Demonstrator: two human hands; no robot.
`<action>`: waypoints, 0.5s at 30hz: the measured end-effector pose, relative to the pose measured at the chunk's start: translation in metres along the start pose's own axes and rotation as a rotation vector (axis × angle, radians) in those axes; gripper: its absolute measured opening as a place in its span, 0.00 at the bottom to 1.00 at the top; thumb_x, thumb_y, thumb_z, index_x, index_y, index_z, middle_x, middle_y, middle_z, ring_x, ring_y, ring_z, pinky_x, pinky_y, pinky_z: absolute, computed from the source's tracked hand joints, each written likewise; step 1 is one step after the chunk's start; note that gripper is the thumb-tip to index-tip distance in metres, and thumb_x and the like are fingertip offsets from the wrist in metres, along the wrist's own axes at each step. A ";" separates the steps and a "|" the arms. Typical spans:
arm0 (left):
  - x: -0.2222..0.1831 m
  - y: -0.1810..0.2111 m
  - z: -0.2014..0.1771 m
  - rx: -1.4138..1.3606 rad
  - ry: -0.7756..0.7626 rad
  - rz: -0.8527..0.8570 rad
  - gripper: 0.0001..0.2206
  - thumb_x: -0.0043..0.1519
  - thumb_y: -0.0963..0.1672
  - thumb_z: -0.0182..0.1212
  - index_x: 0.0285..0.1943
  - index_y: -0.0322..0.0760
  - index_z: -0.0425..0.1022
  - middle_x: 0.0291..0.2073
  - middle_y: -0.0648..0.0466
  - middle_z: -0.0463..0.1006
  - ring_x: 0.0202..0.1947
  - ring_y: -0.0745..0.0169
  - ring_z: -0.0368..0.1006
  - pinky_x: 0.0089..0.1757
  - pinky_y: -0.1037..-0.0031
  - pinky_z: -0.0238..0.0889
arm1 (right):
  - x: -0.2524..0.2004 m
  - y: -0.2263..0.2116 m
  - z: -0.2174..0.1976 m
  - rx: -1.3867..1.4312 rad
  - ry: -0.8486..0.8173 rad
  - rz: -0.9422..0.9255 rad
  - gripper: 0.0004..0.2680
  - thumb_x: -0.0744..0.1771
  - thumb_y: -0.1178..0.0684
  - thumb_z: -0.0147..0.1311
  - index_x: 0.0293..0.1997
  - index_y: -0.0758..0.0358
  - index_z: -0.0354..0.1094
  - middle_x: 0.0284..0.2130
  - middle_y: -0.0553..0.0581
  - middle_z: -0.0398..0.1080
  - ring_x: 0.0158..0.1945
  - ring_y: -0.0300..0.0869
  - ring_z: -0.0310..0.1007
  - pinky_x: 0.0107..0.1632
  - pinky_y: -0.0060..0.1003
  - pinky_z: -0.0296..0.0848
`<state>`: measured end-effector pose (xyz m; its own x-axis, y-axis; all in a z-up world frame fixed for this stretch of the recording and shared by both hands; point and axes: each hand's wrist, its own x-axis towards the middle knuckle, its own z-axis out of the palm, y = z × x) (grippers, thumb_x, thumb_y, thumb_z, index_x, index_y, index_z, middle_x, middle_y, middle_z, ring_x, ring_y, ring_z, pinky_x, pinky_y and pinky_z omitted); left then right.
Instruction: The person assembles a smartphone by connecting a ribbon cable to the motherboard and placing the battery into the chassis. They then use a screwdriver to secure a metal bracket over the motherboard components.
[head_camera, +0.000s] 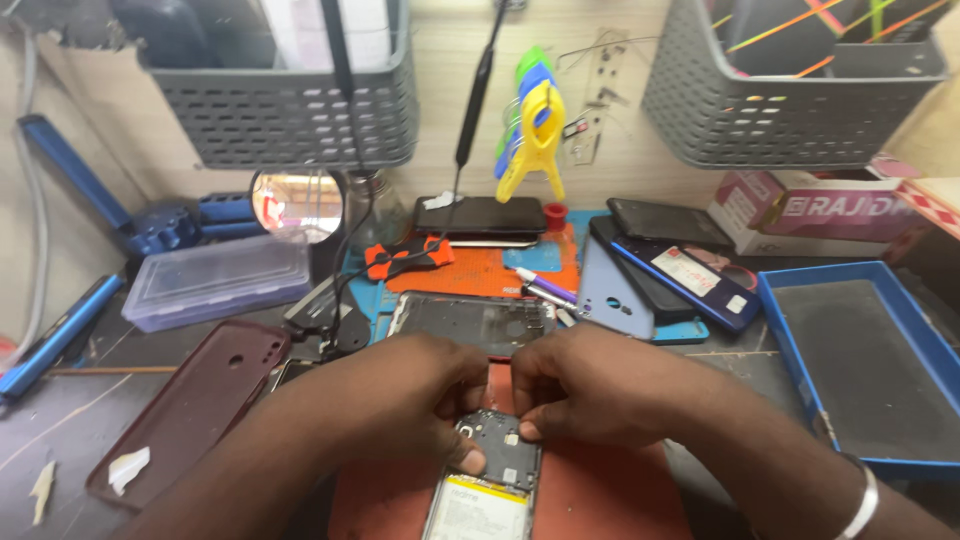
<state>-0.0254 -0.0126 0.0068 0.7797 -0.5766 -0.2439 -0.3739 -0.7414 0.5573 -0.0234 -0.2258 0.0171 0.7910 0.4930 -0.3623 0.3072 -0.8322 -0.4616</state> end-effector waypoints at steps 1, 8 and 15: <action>-0.001 -0.001 0.000 -0.003 0.000 0.034 0.21 0.42 0.47 0.79 0.40 0.37 0.75 0.30 0.53 0.81 0.33 0.56 0.77 0.36 0.65 0.69 | 0.001 -0.003 0.001 -0.027 -0.017 0.045 0.08 0.62 0.47 0.66 0.37 0.56 0.73 0.29 0.51 0.77 0.34 0.39 0.76 0.39 0.38 0.72; -0.004 0.003 -0.002 0.022 -0.005 0.016 0.21 0.42 0.47 0.78 0.41 0.39 0.74 0.30 0.54 0.81 0.34 0.57 0.78 0.37 0.66 0.70 | -0.008 0.001 -0.007 0.027 -0.043 -0.012 0.08 0.62 0.48 0.65 0.38 0.56 0.75 0.27 0.50 0.77 0.33 0.38 0.76 0.38 0.36 0.73; 0.002 -0.007 -0.002 -0.006 -0.019 0.053 0.21 0.42 0.49 0.78 0.39 0.39 0.74 0.27 0.54 0.80 0.30 0.59 0.77 0.34 0.67 0.69 | -0.007 -0.006 -0.006 0.018 -0.082 0.114 0.09 0.62 0.47 0.66 0.39 0.55 0.74 0.26 0.49 0.76 0.32 0.36 0.75 0.37 0.34 0.74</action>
<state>-0.0206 -0.0077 0.0039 0.7491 -0.6215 -0.2292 -0.4115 -0.7077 0.5743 -0.0277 -0.2257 0.0279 0.7742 0.4151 -0.4778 0.2079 -0.8798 -0.4275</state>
